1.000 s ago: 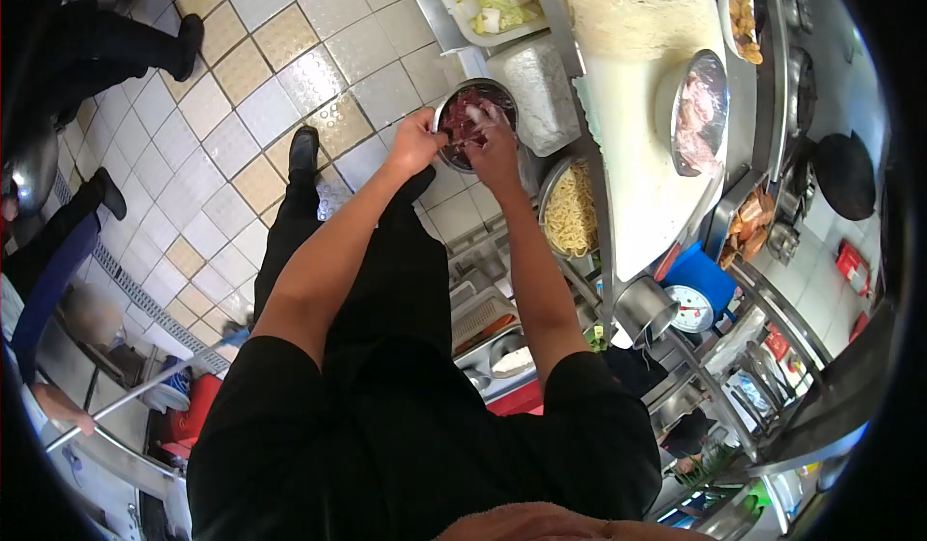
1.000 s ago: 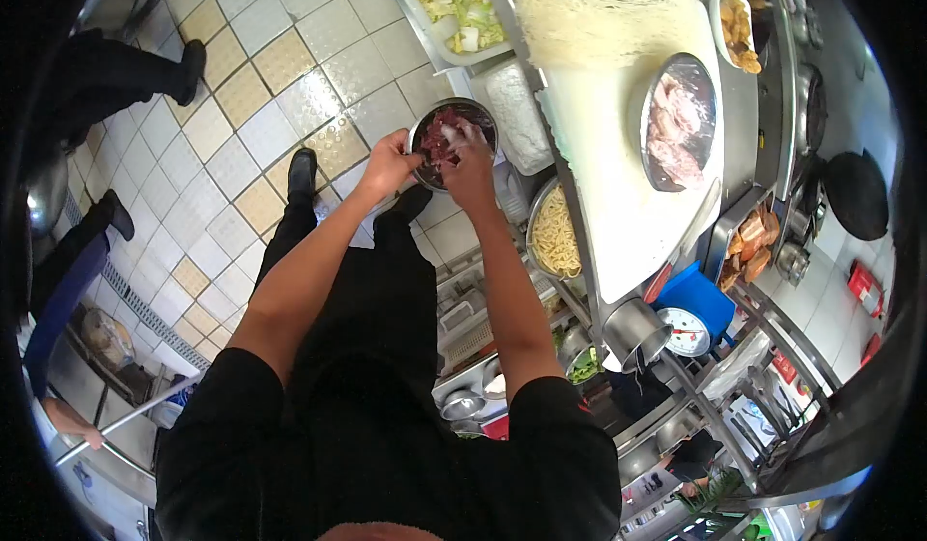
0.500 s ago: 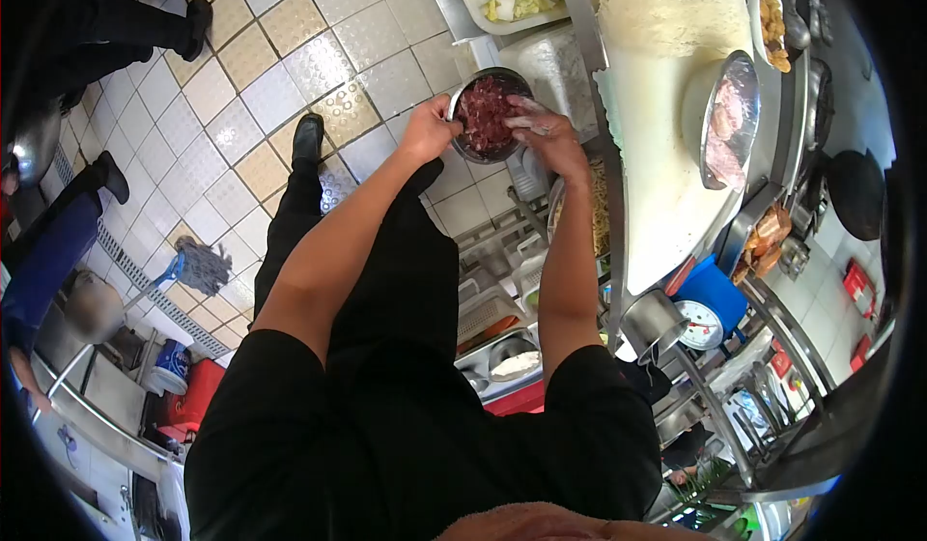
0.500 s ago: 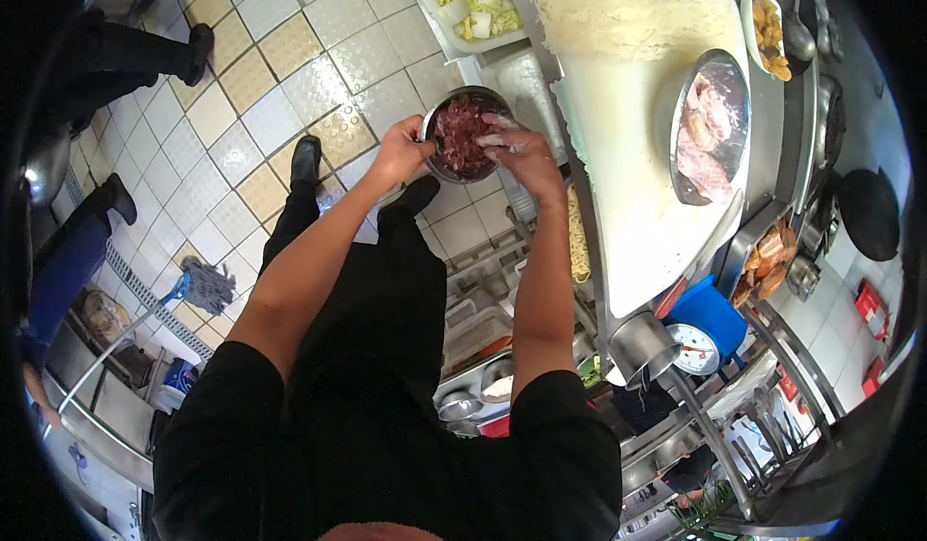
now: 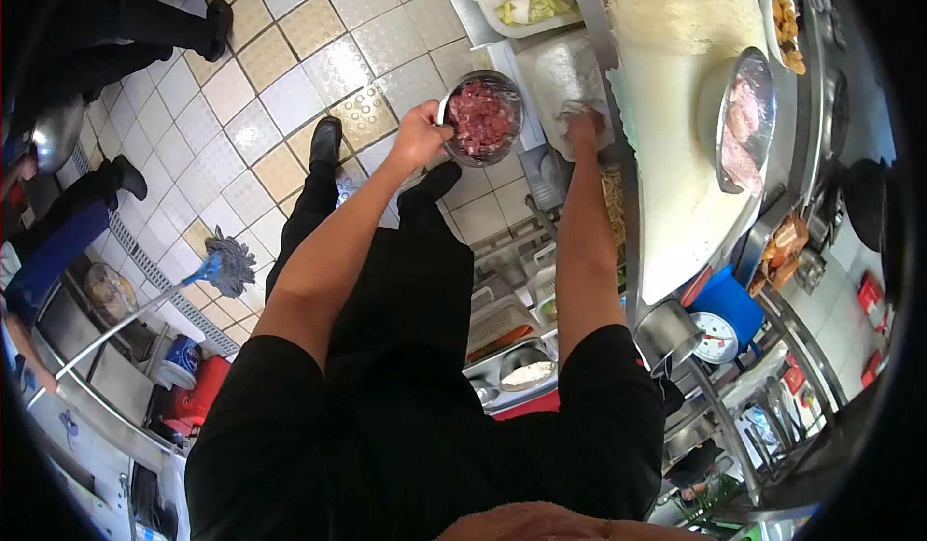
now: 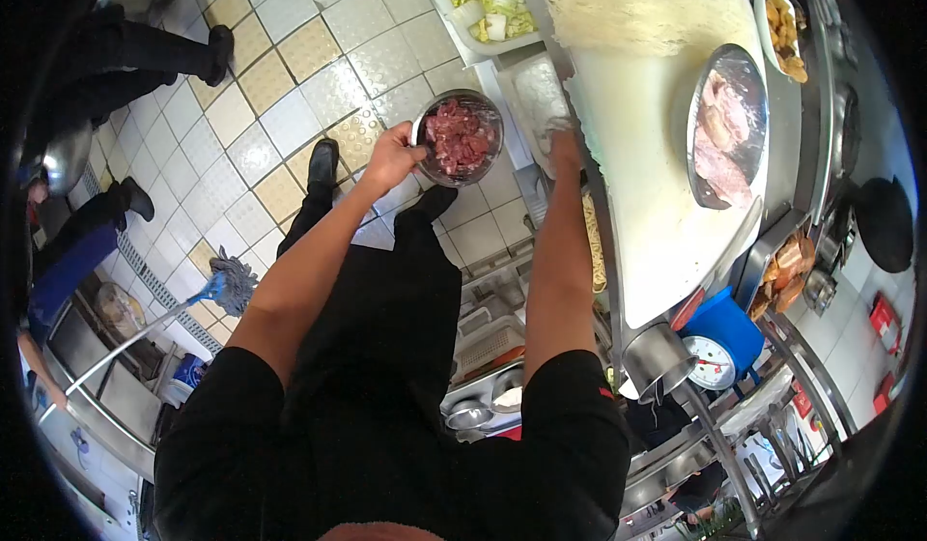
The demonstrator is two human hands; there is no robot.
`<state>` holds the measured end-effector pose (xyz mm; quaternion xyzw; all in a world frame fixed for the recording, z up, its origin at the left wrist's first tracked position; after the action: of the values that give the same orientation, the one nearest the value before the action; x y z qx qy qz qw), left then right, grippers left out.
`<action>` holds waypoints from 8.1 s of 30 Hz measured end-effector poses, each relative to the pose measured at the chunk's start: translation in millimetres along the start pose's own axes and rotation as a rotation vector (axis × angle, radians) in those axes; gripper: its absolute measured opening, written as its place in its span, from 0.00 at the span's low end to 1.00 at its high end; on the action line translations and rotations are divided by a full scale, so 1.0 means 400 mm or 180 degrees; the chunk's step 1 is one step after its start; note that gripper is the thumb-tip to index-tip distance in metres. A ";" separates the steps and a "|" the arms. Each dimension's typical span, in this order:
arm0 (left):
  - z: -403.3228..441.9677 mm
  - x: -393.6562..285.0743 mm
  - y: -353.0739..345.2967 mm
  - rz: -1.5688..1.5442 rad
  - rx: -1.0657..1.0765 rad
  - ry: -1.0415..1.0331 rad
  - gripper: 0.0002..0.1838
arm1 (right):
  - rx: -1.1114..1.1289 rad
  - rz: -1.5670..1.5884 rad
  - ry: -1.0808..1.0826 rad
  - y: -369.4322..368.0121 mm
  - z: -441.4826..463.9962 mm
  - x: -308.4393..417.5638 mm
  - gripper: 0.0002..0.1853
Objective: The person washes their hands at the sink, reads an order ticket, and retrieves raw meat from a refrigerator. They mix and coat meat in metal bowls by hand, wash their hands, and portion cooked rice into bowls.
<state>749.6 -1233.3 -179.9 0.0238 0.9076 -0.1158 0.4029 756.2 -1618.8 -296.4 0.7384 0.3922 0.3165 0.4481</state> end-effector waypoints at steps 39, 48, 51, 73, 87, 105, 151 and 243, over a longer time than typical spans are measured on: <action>-0.250 -0.305 0.178 -0.0290 0.0009 -0.0448 0.05 | 0.0105 0.1215 0.2107 0.473 -0.597 0.753 0.35; -0.332 -0.342 0.219 0.0151 0.0081 -0.0516 0.04 | 0.0413 0.1065 0.1217 0.545 -0.639 0.870 0.15; -0.324 -0.344 0.201 -0.0012 0.0328 -0.0541 0.08 | 0.0036 0.1239 0.2222 0.581 -0.649 0.888 0.19; -0.499 -0.545 0.270 -0.0056 0.0704 -0.0926 0.08 | -0.0748 0.0376 0.1085 0.639 -0.874 1.002 0.18; -0.517 -0.671 0.274 -0.0116 0.0986 -0.0602 0.10 | 0.0046 0.1480 0.1320 0.887 -0.852 0.987 0.26; -0.496 -0.686 0.208 -0.0256 0.1103 -0.0571 0.08 | -0.0889 0.1593 0.1574 0.909 -0.870 0.953 0.08; -0.232 -0.408 0.111 -0.0313 0.0081 -0.0436 0.08 | -0.0924 0.4613 -0.0386 0.462 -0.613 0.646 0.14; -0.062 -0.809 -0.524 0.1295 0.1621 -0.0750 0.07 | -0.0077 0.6660 -0.0743 0.884 -0.602 0.266 0.22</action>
<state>921.0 -1415.0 114.7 0.2904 0.7735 -0.2578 0.5008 715.9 -1530.3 133.5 0.7302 -0.4896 0.4764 -0.0062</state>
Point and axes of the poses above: each hand's wrist, its own z-axis towards the middle knuckle, its own y-axis out of the back of the hand, x = y × z, the point moved 1 cm from there along z, towards the middle knuckle
